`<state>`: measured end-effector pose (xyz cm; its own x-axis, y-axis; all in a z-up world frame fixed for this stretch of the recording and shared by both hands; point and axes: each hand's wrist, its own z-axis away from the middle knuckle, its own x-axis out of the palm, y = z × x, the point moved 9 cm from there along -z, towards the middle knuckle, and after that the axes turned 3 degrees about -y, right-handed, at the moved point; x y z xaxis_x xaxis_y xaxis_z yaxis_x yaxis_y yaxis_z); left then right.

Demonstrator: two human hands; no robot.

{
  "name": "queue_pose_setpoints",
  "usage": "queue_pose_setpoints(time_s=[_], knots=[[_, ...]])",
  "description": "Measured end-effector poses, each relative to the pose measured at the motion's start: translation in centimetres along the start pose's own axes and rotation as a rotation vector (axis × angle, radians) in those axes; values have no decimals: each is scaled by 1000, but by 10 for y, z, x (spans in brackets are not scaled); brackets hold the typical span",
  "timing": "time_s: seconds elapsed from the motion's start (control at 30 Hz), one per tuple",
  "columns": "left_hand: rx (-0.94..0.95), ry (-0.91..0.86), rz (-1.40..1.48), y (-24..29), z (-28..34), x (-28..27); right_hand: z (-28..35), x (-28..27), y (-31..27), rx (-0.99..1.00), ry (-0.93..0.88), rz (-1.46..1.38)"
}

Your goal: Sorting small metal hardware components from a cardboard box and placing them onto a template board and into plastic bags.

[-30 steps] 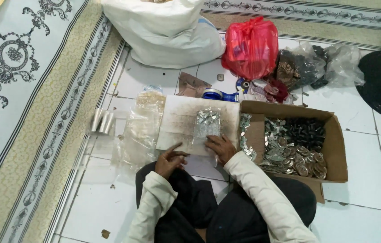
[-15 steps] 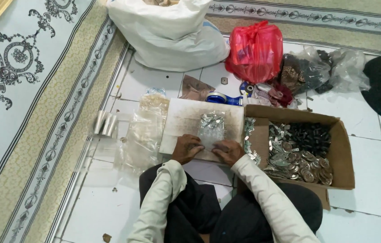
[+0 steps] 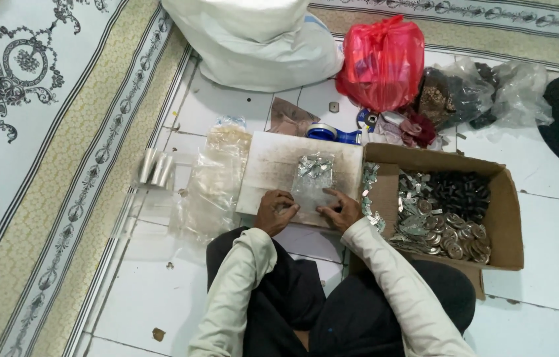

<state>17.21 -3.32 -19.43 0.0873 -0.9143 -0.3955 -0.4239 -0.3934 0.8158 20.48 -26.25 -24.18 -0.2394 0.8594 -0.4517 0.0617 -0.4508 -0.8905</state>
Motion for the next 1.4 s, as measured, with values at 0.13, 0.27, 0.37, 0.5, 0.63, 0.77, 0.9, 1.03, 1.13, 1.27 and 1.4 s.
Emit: queue_pose_setpoints(time_s=[0.13,0.27,0.37,0.5,0.63,0.77,0.9,1.03,1.13,1.27,1.4], knots=[[-18,81,-80,23,8,-3,3,-1,-2,20,13,-62],[-7,151,-289,23,15,4,6,-5,-4,55,52,-15],[-8,188,-376,14,19,10,7,-3,-1,141,67,105],[-53,230,-463,-5,26,15,5,-1,1,236,44,233],[-109,210,-467,-14,29,18,8,-4,-9,257,38,257],[-114,215,-436,-14,29,16,7,-4,-11,182,69,298],[-86,210,-448,-5,30,14,2,-5,-9,-24,154,314],[-27,199,-442,5,29,13,9,-3,-15,-78,156,381],[4,206,-444,7,31,13,7,7,-7,-156,120,427],[217,53,-701,16,31,32,15,14,-37,-454,193,685],[311,-128,-770,14,34,47,12,24,-27,-580,249,841]])
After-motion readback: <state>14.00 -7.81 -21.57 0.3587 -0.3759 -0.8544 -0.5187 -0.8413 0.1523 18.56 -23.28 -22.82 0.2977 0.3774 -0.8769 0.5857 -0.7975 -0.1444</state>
